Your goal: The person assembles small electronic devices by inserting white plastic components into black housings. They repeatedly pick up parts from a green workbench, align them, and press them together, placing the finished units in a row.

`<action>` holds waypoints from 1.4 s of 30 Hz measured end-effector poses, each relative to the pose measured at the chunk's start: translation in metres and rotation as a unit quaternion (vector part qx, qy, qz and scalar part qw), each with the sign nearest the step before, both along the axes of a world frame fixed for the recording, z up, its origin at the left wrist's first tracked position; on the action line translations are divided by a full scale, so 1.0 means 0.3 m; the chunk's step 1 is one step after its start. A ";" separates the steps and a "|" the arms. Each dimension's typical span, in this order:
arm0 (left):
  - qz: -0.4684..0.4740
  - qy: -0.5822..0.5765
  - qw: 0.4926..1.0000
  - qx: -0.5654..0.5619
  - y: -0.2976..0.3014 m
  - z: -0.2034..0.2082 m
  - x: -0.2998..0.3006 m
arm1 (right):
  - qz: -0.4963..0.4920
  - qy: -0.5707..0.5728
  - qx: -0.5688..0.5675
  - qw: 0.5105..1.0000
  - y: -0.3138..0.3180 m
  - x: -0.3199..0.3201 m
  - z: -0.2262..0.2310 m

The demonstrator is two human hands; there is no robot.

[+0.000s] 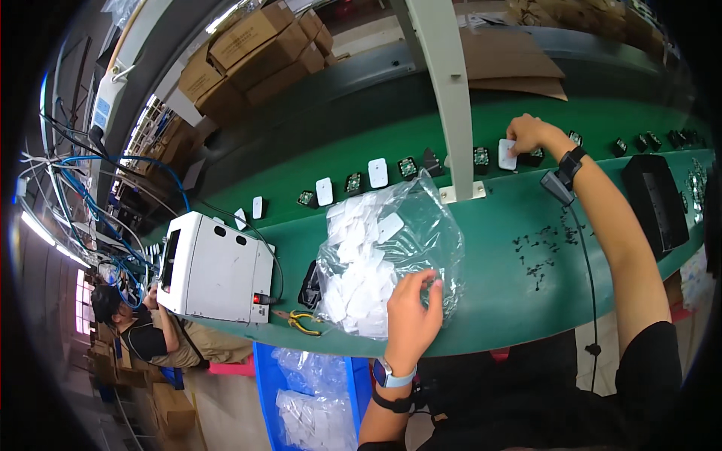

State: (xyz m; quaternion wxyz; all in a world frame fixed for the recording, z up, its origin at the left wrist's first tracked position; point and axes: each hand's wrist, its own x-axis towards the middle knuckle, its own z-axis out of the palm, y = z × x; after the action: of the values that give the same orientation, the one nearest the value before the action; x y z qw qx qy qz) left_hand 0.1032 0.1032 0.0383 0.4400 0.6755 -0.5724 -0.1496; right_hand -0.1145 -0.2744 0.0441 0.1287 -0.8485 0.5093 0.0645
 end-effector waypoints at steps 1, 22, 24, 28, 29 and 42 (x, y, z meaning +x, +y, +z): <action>-0.002 -0.035 0.999 0.010 -0.029 -0.006 0.028 | 0.011 0.004 0.001 1.000 0.002 0.007 0.007; -0.037 -0.174 0.983 -0.038 -0.254 0.050 0.060 | 0.233 -0.311 0.065 0.919 0.530 -0.224 -0.082; -0.030 0.046 0.996 -0.071 -0.191 -0.005 -0.019 | 0.239 -0.311 0.050 0.918 0.541 -0.218 -0.099; 0.008 0.457 0.889 -0.015 -0.131 -0.032 -0.187 | 0.234 -0.296 0.034 0.925 0.553 -0.197 -0.124; 0.007 0.488 0.873 -0.008 -0.128 -0.048 -0.208 | 0.231 -0.290 0.034 0.928 0.555 -0.194 -0.121; 0.034 0.477 0.878 0.014 -0.202 -0.047 -0.376 | 0.188 -0.531 0.147 0.813 0.629 -0.198 -0.030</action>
State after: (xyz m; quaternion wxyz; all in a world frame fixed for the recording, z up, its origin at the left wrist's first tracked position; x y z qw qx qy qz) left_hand -0.0096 0.0427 0.0243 0.6552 0.5471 -0.2679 -0.4468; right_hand -0.1740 -0.0858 0.0350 0.4871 -0.8013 0.1770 -0.2989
